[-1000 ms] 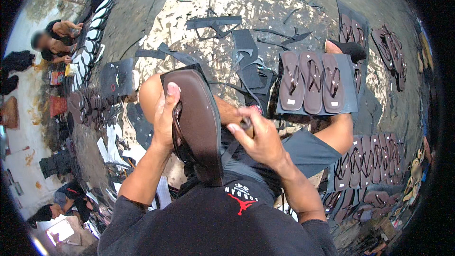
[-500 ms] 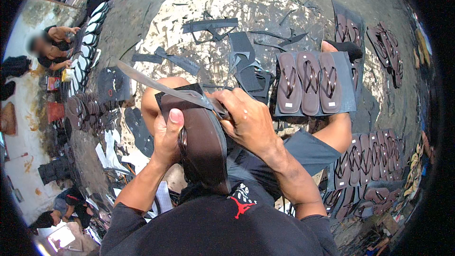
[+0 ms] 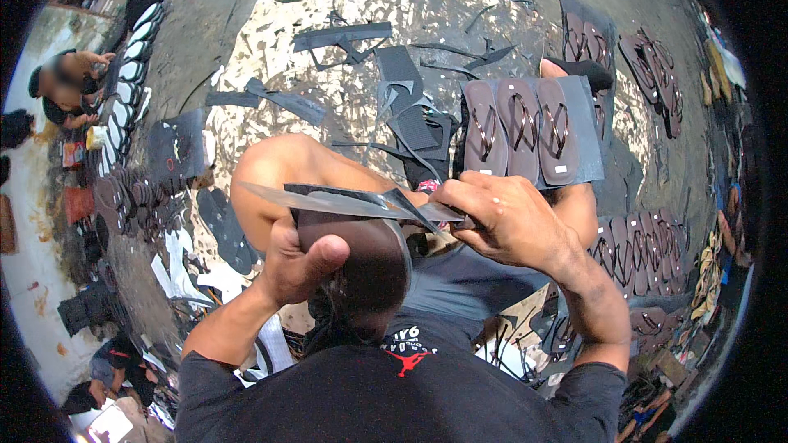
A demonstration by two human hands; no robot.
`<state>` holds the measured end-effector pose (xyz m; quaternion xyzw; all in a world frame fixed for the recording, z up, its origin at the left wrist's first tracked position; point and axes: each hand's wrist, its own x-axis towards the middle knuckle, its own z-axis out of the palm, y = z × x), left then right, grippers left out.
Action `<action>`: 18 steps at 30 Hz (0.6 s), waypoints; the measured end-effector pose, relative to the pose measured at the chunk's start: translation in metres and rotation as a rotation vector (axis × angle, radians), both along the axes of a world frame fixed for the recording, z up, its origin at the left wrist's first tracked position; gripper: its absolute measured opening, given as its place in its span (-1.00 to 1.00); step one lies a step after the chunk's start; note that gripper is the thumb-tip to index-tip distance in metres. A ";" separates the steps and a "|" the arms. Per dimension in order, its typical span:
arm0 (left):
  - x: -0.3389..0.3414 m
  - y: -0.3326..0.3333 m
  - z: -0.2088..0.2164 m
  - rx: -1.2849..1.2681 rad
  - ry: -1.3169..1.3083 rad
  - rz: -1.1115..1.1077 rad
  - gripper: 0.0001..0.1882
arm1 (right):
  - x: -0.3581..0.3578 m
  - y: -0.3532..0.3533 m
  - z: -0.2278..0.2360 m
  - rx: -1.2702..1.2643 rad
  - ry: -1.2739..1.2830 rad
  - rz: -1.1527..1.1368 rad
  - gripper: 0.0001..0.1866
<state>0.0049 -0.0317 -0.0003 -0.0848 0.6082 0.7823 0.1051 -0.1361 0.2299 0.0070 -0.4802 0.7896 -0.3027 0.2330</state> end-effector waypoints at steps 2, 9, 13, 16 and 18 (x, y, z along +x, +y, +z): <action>-0.001 0.001 0.002 0.013 0.015 -0.044 -0.36 | -0.008 -0.009 0.007 -0.076 0.015 0.068 -0.64; -0.002 0.008 0.020 -0.015 -0.114 -0.218 -0.51 | -0.017 -0.036 0.024 -0.050 -0.033 0.154 -0.59; -0.005 0.013 0.023 -0.060 -0.173 -0.258 -0.50 | -0.035 -0.041 0.028 0.067 0.005 0.334 -0.54; -0.013 0.017 0.028 0.017 -0.214 -0.291 -0.48 | -0.043 -0.048 0.030 -0.012 -0.073 0.394 -0.53; -0.017 0.023 0.029 0.039 -0.189 -0.336 -0.41 | -0.044 -0.052 0.038 -0.071 -0.040 0.386 -0.64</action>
